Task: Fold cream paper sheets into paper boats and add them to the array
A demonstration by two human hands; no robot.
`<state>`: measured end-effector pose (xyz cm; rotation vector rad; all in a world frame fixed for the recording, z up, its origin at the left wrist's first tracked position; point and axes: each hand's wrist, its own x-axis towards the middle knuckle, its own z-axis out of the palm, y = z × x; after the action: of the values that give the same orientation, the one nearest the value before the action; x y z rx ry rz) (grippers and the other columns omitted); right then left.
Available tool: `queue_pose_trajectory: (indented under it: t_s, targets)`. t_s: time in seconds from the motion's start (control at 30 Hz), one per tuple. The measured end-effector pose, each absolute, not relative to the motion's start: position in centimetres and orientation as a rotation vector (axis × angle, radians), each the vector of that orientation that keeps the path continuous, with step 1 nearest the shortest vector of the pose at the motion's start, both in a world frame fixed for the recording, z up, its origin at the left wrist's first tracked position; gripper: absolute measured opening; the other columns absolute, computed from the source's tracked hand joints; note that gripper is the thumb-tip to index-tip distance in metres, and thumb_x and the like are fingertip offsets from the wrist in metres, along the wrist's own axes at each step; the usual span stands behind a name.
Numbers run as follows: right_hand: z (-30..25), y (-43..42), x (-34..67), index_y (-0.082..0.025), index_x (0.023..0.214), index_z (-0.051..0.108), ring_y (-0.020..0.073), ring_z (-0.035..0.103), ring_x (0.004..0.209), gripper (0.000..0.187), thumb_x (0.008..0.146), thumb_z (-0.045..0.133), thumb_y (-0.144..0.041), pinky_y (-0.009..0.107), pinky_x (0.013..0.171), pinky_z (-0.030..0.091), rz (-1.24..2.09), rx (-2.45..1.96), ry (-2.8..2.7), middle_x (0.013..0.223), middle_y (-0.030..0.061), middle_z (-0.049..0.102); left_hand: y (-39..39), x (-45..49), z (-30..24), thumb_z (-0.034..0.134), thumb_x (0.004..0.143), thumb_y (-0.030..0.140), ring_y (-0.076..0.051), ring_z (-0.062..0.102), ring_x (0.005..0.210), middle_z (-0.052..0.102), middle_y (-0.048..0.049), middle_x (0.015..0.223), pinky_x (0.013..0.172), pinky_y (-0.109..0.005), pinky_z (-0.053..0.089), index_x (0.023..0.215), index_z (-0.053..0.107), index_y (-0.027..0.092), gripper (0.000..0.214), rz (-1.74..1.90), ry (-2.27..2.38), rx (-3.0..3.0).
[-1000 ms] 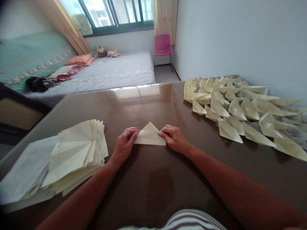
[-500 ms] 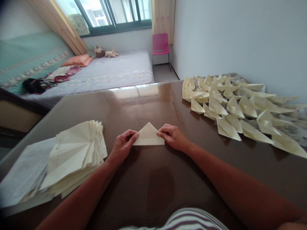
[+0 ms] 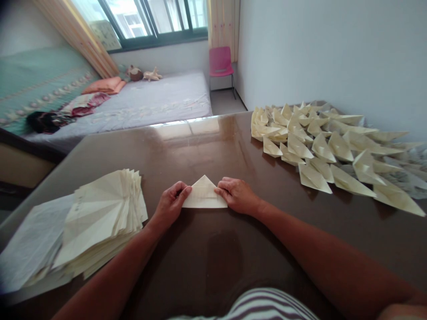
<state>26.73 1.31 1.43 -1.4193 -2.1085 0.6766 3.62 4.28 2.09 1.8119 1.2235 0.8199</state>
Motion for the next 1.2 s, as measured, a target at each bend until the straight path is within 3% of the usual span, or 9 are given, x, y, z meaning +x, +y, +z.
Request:
queue_pose_trajectory:
  t_s: [0.23, 0.4, 0.5, 0.57, 0.63, 0.73, 0.87, 1.03, 1.2]
  targets:
    - [1.6, 1.3, 26.7, -0.018, 0.064, 0.051, 0.0110, 0.049, 0.064, 0.036, 0.095, 0.044, -0.035, 0.024, 0.063, 0.035, 0.665, -1.420, -2.074, 0.069, -0.0002, 0.051, 4.3, 3.5, 1.9, 0.050, 0.089, 0.041, -0.009, 0.036, 0.058, 0.040, 0.0055, 0.058, 0.055, -0.021, 0.030, 0.063, 0.045, 0.017, 0.036, 0.830, 1.304, 1.893]
    - [1.0, 1.8, 27.2, -0.018, 0.074, 0.063, 0.0124, 0.054, 0.067, 0.029, 0.093, 0.049, -0.035, 0.025, 0.065, 0.041, 0.697, -1.401, -2.006, 0.075, 0.0017, 0.057, 3.9, 3.8, 1.7, 0.060, 0.084, 0.040, -0.009, 0.046, 0.059, 0.057, 0.0026, 0.069, 0.055, -0.019, 0.037, 0.078, 0.061, 0.016, 0.025, 0.889, 1.243, 1.817]
    - [1.0, 1.7, 27.2, -0.021, 0.105, 0.065, 0.0158, 0.058, 0.074, 0.022, 0.090, 0.055, -0.034, 0.027, 0.067, 0.046, 0.545, -1.452, -1.947, 0.091, 0.0051, 0.059, 3.3, 4.1, 2.1, 0.057, 0.086, 0.033, -0.009, 0.050, 0.059, 0.060, 0.0013, 0.073, 0.055, -0.019, 0.039, 0.083, 0.063, 0.018, 0.016, 1.029, 1.275, 1.951]
    - [1.4, 1.1, 26.9, -0.022, 0.131, 0.051, 0.0196, 0.060, 0.086, 0.044, 0.088, 0.058, -0.033, 0.031, 0.073, 0.049, 0.331, -1.436, -1.919, 0.107, 0.0096, 0.058, 2.7, 4.1, 2.5, 0.056, 0.087, 0.028, -0.009, 0.050, 0.060, 0.059, 0.0009, 0.073, 0.058, -0.020, 0.041, 0.082, 0.063, 0.019, 0.012, 1.165, 1.324, 2.166]
    - [1.8, 0.3, 26.3, -0.024, 0.138, 0.044, 0.0217, 0.058, 0.099, 0.049, 0.090, 0.055, -0.029, 0.033, 0.085, 0.049, 0.142, -1.315, -1.967, 0.116, 0.0114, 0.056, 1.9, 4.2, 2.9, 0.057, 0.087, 0.026, -0.010, 0.052, 0.062, 0.060, -0.0005, 0.075, 0.063, -0.021, 0.043, 0.088, 0.064, 0.020, 0.009, 1.191, 1.270, 2.423]
    - [2.3, -0.7, 25.5, -0.027, 0.127, 0.054, 0.0201, 0.057, 0.103, 0.035, 0.093, 0.048, -0.020, 0.033, 0.094, 0.046, 0.079, -1.070, -2.162, 0.112, 0.0081, 0.061, 0.6, 4.5, 2.9, 0.056, 0.088, 0.024, -0.013, 0.056, 0.070, 0.061, -0.0037, 0.080, 0.067, -0.023, 0.046, 0.103, 0.061, 0.019, 0.016, 1.066, 1.069, 2.700]
    - [2.0, -0.4, 25.5, -0.024, 0.107, 0.063, 0.0185, 0.059, 0.095, 0.023, 0.092, 0.047, -0.017, 0.032, 0.089, 0.048, 0.204, -1.062, -2.152, 0.103, 0.0068, 0.065, 0.2, 4.8, 2.4, 0.057, 0.088, 0.021, -0.018, 0.060, 0.085, 0.065, -0.0058, 0.090, 0.079, -0.028, 0.048, 0.116, 0.052, 0.019, 0.029, 0.989, 0.871, 2.867]
    - [1.2, 1.5, 27.3, -0.021, 0.092, 0.065, 0.0185, 0.063, 0.090, 0.014, 0.083, 0.057, -0.015, 0.031, 0.084, 0.049, 0.462, -1.212, -1.838, 0.097, 0.0058, 0.066, 2.5, 3.6, 1.4, 0.070, 0.078, 0.041, -0.021, 0.060, 0.088, 0.062, -0.0057, 0.090, 0.075, -0.030, 0.049, 0.101, 0.050, 0.019, 0.038, 1.081, 1.256, 2.739]
    - [0.7, 2.5, 28.1, -0.020, 0.088, 0.066, 0.0199, 0.063, 0.092, 0.009, 0.078, 0.065, -0.019, 0.033, 0.083, 0.049, 0.729, -1.171, -1.653, 0.095, 0.0054, 0.067, 4.3, 3.0, 0.7, 0.072, 0.074, 0.039, -0.015, 0.060, 0.077, 0.058, -0.0035, 0.097, 0.064, -0.027, 0.050, 0.101, 0.049, 0.019, 0.041, 0.971, 1.498, 2.264]
